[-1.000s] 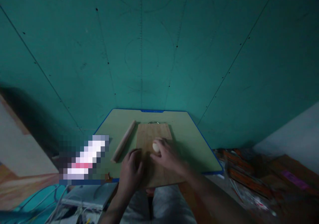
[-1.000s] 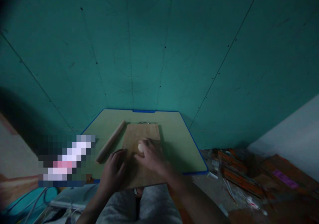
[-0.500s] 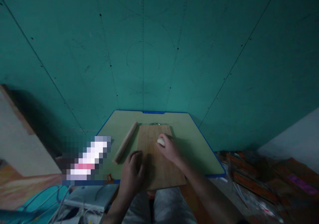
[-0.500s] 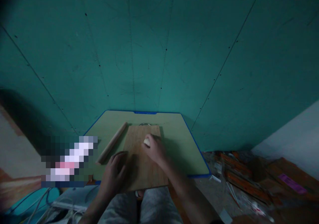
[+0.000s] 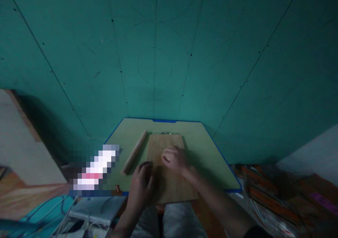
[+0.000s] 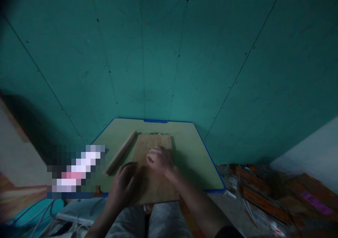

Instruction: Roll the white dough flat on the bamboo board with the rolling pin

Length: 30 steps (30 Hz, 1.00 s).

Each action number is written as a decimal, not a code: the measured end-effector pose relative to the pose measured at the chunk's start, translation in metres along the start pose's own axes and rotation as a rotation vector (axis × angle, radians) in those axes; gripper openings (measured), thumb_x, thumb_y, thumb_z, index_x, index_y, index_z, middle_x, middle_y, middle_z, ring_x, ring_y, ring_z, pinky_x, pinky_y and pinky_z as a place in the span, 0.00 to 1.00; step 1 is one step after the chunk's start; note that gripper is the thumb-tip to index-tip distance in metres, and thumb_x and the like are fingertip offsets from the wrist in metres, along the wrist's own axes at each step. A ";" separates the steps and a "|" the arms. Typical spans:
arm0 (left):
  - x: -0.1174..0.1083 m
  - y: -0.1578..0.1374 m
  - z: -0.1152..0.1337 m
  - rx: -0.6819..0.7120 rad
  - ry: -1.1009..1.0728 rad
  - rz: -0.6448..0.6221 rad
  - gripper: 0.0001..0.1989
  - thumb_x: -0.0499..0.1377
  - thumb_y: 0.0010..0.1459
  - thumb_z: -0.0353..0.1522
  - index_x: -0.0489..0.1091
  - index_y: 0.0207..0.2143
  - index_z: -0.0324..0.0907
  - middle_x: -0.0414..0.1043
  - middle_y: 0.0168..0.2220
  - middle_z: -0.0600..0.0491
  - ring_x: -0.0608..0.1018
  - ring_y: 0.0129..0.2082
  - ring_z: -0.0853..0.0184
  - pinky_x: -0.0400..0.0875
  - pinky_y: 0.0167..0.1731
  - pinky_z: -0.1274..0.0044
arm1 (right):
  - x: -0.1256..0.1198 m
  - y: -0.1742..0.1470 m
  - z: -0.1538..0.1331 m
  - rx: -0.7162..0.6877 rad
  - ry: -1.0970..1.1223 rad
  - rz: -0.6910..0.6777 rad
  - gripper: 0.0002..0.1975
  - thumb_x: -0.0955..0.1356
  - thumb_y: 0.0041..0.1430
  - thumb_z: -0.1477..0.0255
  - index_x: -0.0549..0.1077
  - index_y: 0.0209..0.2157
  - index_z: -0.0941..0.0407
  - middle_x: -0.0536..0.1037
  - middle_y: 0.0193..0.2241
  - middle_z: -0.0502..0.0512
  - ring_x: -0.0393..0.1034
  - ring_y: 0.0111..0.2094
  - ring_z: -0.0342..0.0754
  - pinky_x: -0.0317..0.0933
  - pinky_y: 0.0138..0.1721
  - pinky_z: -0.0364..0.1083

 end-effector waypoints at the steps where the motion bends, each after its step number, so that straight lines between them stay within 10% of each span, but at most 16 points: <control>1: 0.000 0.000 0.001 0.001 -0.006 -0.007 0.14 0.53 0.57 0.34 0.73 0.43 0.41 0.75 0.46 0.43 0.78 0.46 0.55 0.75 0.46 0.63 | -0.001 0.001 0.000 0.001 0.003 0.009 0.08 0.68 0.57 0.78 0.73 0.26 0.54 0.77 0.30 0.52 0.69 0.36 0.46 0.61 0.41 0.44; 30: -0.003 -0.001 0.007 -0.043 -0.041 -0.003 0.11 0.53 0.58 0.33 0.74 0.37 0.42 0.75 0.44 0.44 0.78 0.45 0.56 0.74 0.45 0.63 | 0.001 0.008 0.024 0.089 0.147 0.016 0.04 0.69 0.56 0.75 0.76 0.34 0.54 0.78 0.39 0.55 0.71 0.43 0.50 0.64 0.47 0.48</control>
Point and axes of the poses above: each hand's wrist, its own y-axis towards the middle knuckle, its own x-axis out of the palm, z = x × y, the point moved 8 cm from there along y, towards the middle knuckle
